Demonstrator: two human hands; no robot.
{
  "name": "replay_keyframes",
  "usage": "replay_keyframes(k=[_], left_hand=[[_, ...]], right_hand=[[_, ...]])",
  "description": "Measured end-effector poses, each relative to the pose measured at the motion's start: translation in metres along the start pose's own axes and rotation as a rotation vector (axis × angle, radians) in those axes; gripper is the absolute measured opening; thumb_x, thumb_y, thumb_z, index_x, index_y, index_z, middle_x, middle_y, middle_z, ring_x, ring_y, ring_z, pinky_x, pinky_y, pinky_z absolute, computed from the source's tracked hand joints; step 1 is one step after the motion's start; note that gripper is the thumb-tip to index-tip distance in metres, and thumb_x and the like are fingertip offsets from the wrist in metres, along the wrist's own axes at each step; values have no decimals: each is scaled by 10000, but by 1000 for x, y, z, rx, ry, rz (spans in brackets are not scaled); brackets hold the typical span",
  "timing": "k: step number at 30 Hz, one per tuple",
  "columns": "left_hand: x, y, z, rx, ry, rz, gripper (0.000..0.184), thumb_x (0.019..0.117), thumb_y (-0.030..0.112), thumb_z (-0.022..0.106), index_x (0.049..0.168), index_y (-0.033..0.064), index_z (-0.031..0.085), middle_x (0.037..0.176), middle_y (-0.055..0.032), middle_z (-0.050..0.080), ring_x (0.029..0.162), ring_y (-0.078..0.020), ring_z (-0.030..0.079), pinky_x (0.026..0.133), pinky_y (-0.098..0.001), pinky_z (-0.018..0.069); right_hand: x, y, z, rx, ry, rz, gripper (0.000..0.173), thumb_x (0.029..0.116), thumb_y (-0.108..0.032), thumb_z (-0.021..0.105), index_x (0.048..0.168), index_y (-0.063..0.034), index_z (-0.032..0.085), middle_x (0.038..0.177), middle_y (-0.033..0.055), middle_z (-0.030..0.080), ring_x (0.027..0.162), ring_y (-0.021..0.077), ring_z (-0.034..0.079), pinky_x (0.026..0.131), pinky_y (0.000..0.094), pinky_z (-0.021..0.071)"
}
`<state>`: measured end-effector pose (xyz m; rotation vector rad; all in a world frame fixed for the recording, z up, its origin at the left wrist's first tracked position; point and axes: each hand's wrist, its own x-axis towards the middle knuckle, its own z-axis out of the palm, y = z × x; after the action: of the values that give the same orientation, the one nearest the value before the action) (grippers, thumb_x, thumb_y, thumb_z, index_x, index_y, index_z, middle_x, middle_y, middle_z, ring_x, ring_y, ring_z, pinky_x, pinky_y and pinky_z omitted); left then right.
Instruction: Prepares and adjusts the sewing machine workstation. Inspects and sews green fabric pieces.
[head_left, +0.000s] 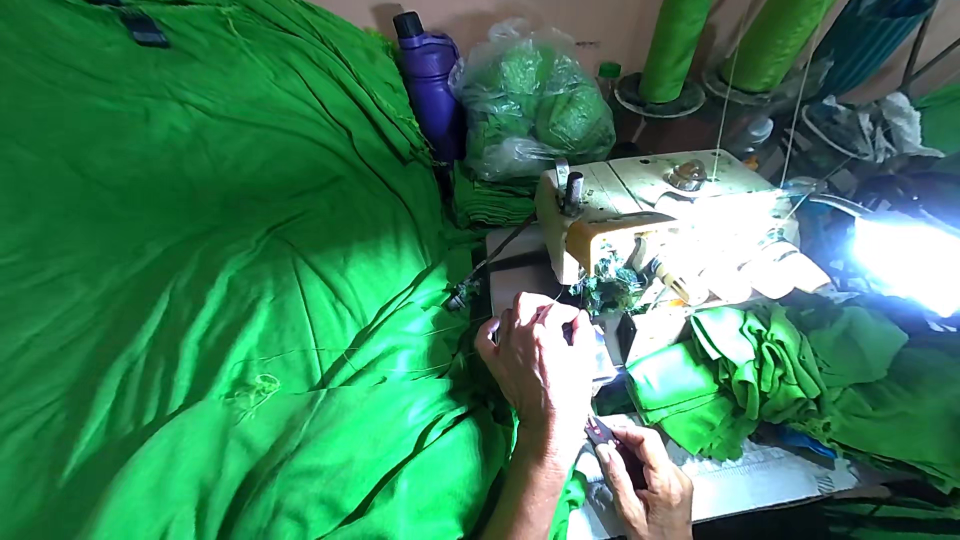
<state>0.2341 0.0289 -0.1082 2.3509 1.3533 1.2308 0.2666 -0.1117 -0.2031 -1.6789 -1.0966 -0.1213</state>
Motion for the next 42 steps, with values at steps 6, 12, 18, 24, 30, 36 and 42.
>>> replay_keyframes(k=[6,12,18,24,30,36,42], left_hand=[[0,0,0,4,10,5,70,852,244,768,818,192,802,907,-29,725,890,-204,674,974,-537,388],[-1,-1,3,-6,53,25,60,839,214,766,797,180,790,898,-33,724,886,-202,678,971,-528,398],[-3,-4,7,-3,116,48,61,822,213,780,776,173,783,884,-33,730,862,-199,682,949,-524,409],[-2,-5,6,18,75,40,44,835,223,774,812,191,795,917,-46,728,881,-228,676,930,-542,411],[-2,-3,3,15,46,14,89,853,267,772,887,185,786,957,-45,723,925,-230,673,944,-538,412],[-1,-2,2,-6,23,5,126,862,246,766,968,186,796,1006,-36,725,946,-230,670,952,-538,415],[3,-2,-1,-51,-74,14,132,919,218,711,1001,190,810,1075,-46,719,1009,-239,649,986,-542,384]], right_hand=[[0,1,1,-11,6,-3,282,964,-265,619,1013,6,678,805,52,701,711,-16,632,694,109,512],[-1,1,1,2,3,5,281,962,-267,624,1011,5,677,801,47,688,691,-18,612,670,106,502],[-1,3,2,1,10,3,281,964,-278,622,1009,-7,684,807,40,692,696,-17,616,671,109,504],[-2,5,4,8,18,-1,291,966,-291,615,1011,-13,687,833,40,706,718,-10,634,678,125,520],[-2,5,5,9,26,7,289,967,-301,616,1002,-24,690,817,25,694,702,-18,618,660,124,511],[-2,6,6,2,28,2,293,969,-312,614,1004,-32,691,812,13,688,692,-18,610,646,127,506],[-2,5,6,-2,24,18,285,965,-303,610,995,-32,694,802,6,682,672,-16,598,631,131,497]])
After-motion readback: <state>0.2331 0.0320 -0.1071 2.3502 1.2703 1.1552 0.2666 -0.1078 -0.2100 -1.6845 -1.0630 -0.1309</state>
